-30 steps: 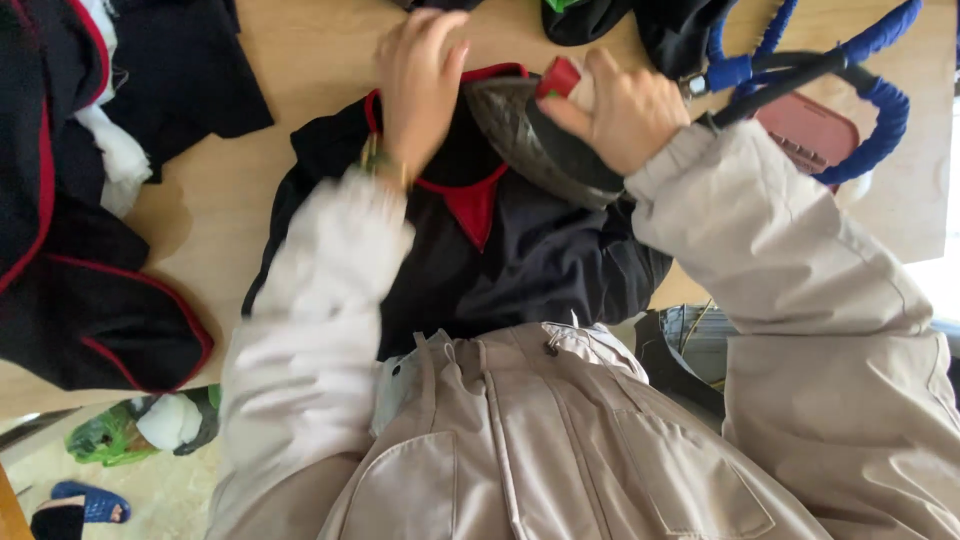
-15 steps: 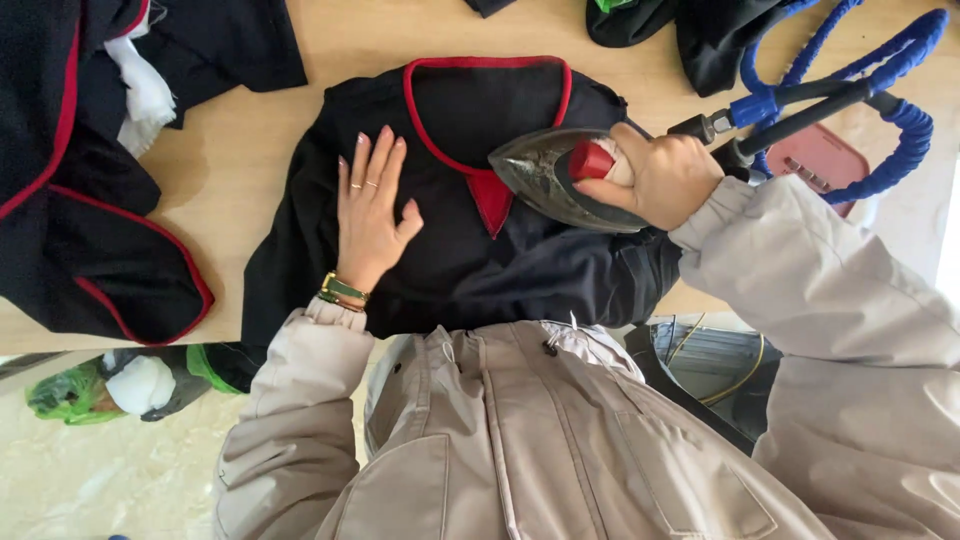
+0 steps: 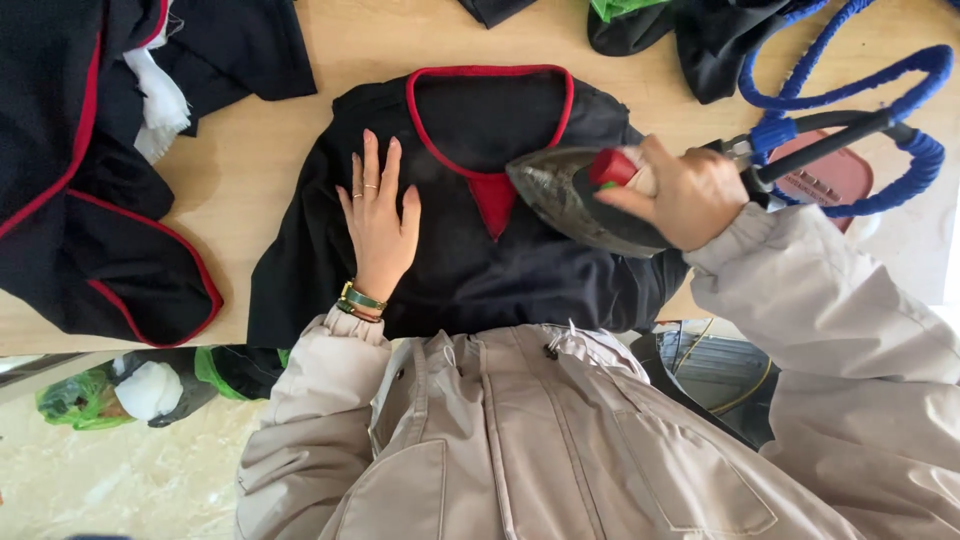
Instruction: Ironing a black garment with red trim using a steam iron on a workbench.
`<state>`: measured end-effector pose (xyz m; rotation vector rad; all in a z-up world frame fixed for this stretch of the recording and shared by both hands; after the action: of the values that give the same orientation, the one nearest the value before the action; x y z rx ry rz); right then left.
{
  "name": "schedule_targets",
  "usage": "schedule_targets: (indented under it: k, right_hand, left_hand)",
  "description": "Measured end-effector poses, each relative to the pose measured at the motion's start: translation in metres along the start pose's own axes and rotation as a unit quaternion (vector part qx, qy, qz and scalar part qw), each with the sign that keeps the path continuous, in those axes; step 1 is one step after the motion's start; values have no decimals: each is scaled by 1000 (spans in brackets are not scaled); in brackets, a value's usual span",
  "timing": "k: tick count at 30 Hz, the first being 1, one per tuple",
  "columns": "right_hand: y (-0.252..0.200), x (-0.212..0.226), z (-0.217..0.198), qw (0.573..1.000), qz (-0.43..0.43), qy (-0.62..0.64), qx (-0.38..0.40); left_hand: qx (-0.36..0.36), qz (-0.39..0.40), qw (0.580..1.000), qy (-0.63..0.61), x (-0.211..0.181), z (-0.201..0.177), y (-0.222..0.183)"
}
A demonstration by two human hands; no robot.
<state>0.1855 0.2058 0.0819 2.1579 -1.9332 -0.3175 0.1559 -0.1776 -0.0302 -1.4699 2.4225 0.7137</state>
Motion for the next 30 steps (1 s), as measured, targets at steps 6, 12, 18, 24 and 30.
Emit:
schedule_targets:
  k: [6,12,18,24,30]
  right_hand:
    - [7,-8,28,996,76,-25,33]
    - [-9,0,30,989,120,-86,33]
    - [-29,-3,37,973,193,-120,27]
    - [-27,0,30,969,214,-89,82]
    - [-25,1,25,966,226,-77,100]
  left_hand:
    - [-69,46,990,110,-3,-26,47]
    - [-89,269,954,-94,-60,16,192]
    - [250,83,958,-117,-59,126,252]
    - [385,28,869,-309,-27,127,256]
    - [330,-10,884,-330,-20,139,253]
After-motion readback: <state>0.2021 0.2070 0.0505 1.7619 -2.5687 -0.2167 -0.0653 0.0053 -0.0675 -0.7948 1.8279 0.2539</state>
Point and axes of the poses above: each hand's wrist, its own y-axis towards the middle knuckle, its own z-axis out of the palm, x = y × z, the point moved 1 cm from there along y, towards the middle knuckle, and after that the axes turned 15 degrees about z, right-handed, at the moved point
